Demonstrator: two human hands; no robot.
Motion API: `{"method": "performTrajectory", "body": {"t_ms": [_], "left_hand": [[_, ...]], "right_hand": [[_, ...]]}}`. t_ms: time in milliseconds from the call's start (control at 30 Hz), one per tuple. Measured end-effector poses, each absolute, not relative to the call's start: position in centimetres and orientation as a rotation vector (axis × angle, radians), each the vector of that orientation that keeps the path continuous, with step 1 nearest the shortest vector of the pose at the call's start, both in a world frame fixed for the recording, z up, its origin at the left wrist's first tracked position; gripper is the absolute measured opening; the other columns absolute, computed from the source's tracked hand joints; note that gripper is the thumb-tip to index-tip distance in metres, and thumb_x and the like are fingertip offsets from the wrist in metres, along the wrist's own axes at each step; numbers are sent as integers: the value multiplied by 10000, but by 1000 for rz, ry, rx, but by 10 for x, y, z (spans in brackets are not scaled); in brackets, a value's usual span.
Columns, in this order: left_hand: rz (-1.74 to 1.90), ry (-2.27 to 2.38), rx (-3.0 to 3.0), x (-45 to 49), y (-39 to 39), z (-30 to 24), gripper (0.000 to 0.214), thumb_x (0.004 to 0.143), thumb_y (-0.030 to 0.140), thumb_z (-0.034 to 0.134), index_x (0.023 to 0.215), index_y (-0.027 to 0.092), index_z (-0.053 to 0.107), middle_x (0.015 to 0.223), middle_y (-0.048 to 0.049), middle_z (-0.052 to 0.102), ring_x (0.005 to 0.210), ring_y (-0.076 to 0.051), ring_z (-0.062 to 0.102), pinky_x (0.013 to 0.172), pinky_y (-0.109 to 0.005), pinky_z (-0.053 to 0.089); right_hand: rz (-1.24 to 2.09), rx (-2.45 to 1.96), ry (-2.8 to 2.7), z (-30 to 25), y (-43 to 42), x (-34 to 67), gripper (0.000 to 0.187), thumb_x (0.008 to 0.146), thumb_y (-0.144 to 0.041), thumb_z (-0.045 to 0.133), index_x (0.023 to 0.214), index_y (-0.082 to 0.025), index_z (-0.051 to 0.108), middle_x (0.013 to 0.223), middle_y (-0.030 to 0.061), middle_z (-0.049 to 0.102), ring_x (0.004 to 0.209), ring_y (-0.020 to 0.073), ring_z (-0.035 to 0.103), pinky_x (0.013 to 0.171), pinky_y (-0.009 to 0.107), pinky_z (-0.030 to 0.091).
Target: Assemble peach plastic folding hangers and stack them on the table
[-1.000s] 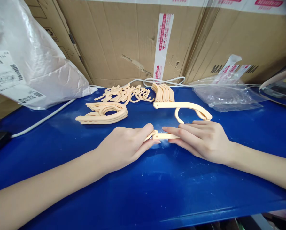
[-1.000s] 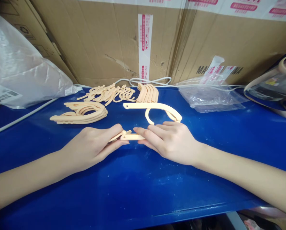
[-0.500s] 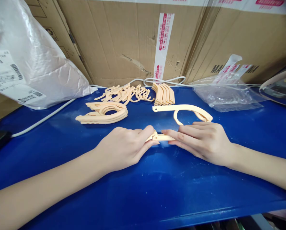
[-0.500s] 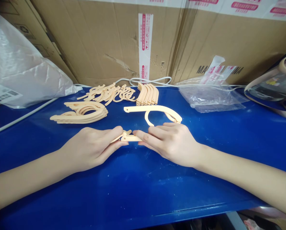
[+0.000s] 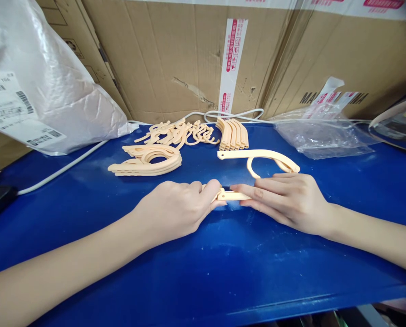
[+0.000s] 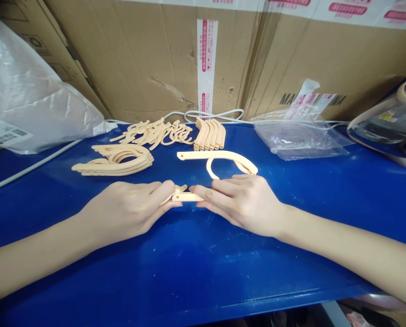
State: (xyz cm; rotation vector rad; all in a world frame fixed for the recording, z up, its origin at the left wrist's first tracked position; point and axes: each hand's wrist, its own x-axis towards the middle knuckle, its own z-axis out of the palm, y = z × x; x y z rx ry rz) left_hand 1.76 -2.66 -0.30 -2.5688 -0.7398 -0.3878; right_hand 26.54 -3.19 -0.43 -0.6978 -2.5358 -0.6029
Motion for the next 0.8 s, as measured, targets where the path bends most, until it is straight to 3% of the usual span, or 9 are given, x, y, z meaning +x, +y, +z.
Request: {"method": "performTrajectory", "body": {"t_ms": [200, 567, 800], "left_hand": [[-291, -731, -2506, 19, -29, -2, 274, 998, 206, 296, 781, 183, 461, 544, 18, 510, 423, -142, 528, 399, -262, 211], [-239, -652, -2432, 18, -27, -2, 294, 1004, 251, 324, 756, 186, 468, 530, 17, 486, 397, -145, 495, 395, -271, 198], [-227, -629, -2438, 17, -26, -2, 317, 1010, 292, 331, 749, 186, 475, 526, 17, 488, 397, -143, 494, 393, -272, 197]], "right_hand": [[-548, -713, -2565, -5, -31, 265, 273, 990, -302, 470, 1106, -169, 678, 642, -31, 651, 507, 92, 549, 519, 234, 418], [-288, -729, -2602, -7, -29, 266, 305, 993, -318, 466, 1109, -141, 684, 702, 3, 699, 599, 119, 664, 555, 236, 458], [-84, -760, -2597, -8, -28, 266, 279, 971, -314, 508, 1135, -171, 683, 963, 54, 759, 760, 150, 722, 655, 244, 539]]}}
